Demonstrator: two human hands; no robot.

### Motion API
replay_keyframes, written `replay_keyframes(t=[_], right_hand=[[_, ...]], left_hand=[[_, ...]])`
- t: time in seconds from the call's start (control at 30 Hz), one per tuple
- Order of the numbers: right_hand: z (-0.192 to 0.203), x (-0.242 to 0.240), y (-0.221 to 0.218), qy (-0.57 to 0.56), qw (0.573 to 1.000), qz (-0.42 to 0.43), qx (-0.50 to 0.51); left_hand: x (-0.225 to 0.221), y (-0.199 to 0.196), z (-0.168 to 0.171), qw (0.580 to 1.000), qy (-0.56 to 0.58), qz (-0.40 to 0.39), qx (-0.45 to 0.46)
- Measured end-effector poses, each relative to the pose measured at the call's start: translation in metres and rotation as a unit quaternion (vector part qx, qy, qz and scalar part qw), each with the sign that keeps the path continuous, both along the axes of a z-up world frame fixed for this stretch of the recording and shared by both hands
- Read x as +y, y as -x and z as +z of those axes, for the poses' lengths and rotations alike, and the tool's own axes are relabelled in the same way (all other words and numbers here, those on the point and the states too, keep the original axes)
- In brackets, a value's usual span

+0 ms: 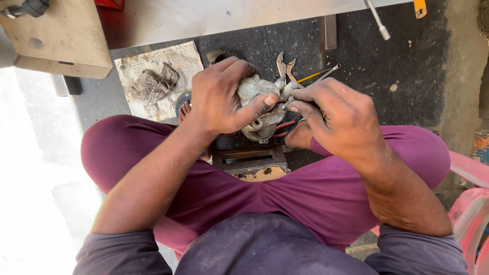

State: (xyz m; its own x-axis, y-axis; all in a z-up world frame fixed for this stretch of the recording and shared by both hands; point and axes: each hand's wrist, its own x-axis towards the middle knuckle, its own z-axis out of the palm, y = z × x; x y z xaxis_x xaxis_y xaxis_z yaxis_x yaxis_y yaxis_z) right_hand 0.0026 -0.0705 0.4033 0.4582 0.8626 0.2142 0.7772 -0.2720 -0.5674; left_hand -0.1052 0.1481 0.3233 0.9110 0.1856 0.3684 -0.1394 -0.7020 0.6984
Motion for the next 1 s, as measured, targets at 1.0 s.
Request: replay_keyframes(t=[1.0], right_hand=[[-0.022,0.004,-0.008,0.029,0.986,0.0,-0.166]], left_hand=[[0.002,0.003,0.005,0.999,-0.04,0.0,-0.026]])
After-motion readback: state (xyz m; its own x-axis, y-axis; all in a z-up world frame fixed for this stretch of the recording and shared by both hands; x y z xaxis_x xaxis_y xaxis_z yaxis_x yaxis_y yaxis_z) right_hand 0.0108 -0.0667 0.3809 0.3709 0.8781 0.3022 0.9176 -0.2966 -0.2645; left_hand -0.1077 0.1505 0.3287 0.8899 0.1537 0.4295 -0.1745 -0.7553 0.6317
